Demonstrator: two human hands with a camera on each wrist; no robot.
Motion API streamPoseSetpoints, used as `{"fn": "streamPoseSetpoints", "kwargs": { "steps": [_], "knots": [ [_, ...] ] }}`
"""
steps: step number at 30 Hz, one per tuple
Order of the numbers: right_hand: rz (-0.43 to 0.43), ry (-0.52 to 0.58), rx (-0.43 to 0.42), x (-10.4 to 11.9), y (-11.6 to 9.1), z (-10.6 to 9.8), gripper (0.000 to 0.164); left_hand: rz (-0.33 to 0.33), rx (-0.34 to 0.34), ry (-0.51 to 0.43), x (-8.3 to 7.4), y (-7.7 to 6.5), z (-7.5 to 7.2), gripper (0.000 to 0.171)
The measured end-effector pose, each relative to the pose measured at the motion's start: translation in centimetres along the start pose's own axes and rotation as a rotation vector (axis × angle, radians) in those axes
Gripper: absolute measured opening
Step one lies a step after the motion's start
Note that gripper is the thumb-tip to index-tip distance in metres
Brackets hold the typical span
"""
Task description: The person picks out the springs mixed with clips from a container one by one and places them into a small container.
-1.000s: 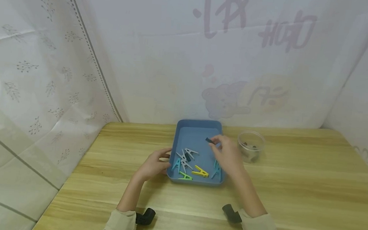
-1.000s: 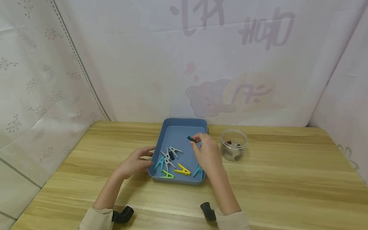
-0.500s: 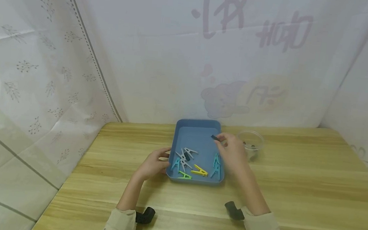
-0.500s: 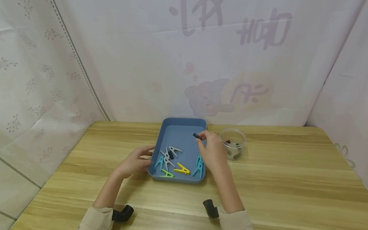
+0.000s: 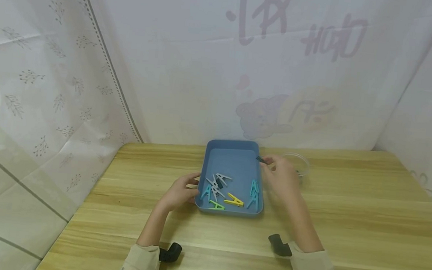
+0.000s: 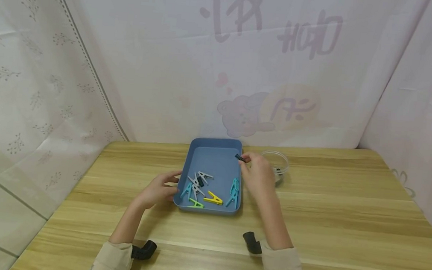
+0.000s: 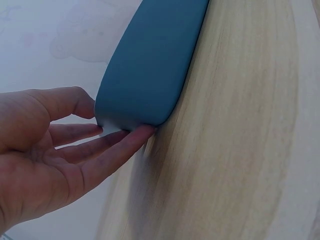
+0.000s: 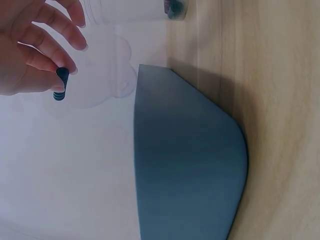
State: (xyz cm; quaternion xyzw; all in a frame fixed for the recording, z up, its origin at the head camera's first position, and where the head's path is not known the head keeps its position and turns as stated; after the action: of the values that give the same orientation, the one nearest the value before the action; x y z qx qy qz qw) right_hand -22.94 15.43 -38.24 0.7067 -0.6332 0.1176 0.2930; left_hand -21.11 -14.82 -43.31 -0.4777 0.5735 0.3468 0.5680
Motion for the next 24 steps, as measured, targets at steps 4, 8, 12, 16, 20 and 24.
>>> {"fn": "streamPoseSetpoints", "kwargs": {
  "steps": [4, 8, 12, 16, 20, 24],
  "knots": [
    [-0.002, -0.022, -0.013, -0.2, 0.1, -0.4, 0.028, -0.003, 0.002, 0.009, 0.0, 0.0, -0.1, 0.067],
    [-0.012, -0.036, -0.038, -0.5, 0.2, -0.7, 0.027, -0.004, 0.007, 0.017, -0.1, 0.0, -0.1, 0.067],
    [-0.013, -0.019, -0.04, -0.9, 0.1, -1.1, 0.026, -0.005, 0.011, 0.015, -0.1, -0.1, -0.1, 0.066],
    [-0.012, -0.02, -0.045, -1.1, 0.0, -1.4, 0.026, -0.008, 0.011, 0.015, -0.2, -0.1, -0.1, 0.066],
    [-0.016, -0.026, -0.073, -1.4, 0.0, -1.6, 0.025, -0.009, 0.011, 0.015, -0.1, -0.1, -0.1, 0.066],
    [-0.001, -0.014, -0.08, -1.8, -0.1, -1.9, 0.025, -0.007, 0.013, 0.012, 0.0, -0.1, -0.1, 0.065]
  ]
}}
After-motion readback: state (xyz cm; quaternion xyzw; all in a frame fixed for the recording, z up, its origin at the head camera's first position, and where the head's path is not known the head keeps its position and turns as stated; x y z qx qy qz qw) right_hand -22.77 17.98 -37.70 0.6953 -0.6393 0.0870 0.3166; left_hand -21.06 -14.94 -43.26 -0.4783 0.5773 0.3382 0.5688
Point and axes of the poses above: each hand's wrist, its own y-axis towards the middle knuckle, its own z-axis out of the palm, x = y × z, the point moved 3 cm from there along y, towards the middle knuckle, and after that the axes turned 10 degrees about -y, right-handed, at the moved point
